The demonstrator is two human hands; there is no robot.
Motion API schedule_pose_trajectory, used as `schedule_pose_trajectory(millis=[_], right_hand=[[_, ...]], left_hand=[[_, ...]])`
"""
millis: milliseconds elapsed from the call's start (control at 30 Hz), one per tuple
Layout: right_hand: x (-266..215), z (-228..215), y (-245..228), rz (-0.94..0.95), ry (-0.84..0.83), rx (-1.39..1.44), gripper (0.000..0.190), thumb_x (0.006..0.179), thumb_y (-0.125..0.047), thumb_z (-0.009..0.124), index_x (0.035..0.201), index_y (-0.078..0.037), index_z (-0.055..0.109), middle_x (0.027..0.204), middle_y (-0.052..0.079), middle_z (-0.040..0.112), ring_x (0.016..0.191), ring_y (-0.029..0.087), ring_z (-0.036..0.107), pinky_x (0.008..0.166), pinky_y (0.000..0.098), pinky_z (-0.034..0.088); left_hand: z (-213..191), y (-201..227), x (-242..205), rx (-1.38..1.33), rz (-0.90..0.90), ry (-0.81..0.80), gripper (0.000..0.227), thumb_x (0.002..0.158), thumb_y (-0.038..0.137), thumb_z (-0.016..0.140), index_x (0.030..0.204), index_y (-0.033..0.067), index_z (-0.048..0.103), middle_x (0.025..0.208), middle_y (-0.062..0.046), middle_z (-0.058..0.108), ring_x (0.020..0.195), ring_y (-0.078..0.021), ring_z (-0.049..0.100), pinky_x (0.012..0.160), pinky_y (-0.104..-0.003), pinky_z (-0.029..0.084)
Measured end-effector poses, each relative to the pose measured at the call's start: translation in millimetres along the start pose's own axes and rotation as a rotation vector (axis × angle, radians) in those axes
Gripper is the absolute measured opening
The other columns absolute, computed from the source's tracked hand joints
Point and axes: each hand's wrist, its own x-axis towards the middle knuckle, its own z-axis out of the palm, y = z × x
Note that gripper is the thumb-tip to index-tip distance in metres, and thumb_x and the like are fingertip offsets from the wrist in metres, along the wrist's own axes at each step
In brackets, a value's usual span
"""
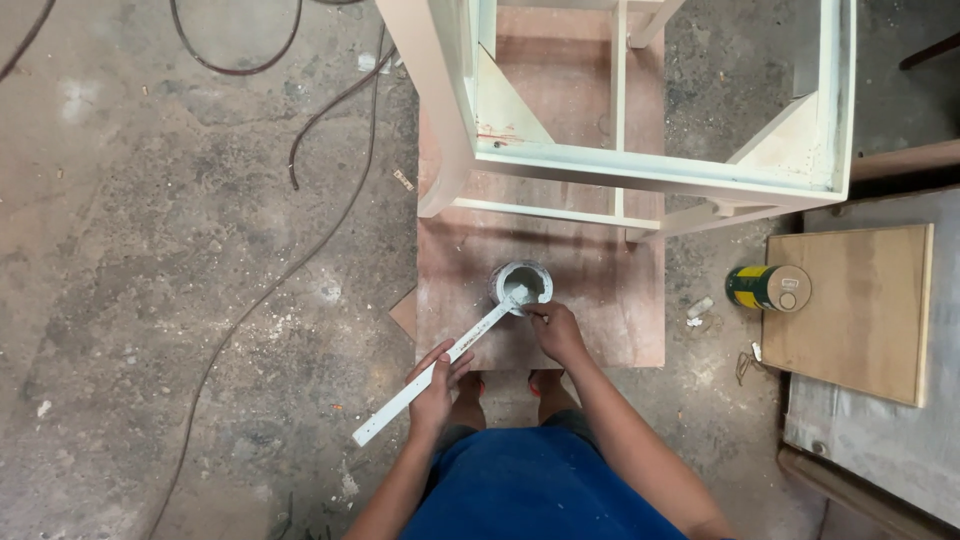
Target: Applying filler to the joints of a wooden chair frame and smoothing it out to prepare for finishing.
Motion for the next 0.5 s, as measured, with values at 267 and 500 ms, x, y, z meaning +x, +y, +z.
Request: schedule_pose_trajectory(millis=[267,500], right_hand=[[-40,-46,-50,0.296,-0.140,0.637,0.035,0.095,0.000,0.058,0.128,0.011,0.065,0.088,0.014,0.061,0.062,0.015,0.058,0.045,0.0217,0.039],[-74,-115,12,0.170,-0.159,1.004,0.028,0.094,0.008,0.058,0.119,0.015,0.067,0.088,0.017,0.053,0.063,0.023,0.055,0.042,0.0244,0.035]], left_hand=[[36,19,18,0.391,0.134,-0.178,0.034,0.102,0.014,0.057,0.129,-0.0025,0.069,0.118,-0.036,0.069,0.112,-0.0413,0.070,0.096,-0.047,0.061],[74,8,109,1.059,0.426,-0.307,0.034,0.103,0.028,0.053,0.121,0.0088,0.074,0.118,-0.021,0.074,0.118,-0.0356,0.069,0.104,-0.047,0.055]])
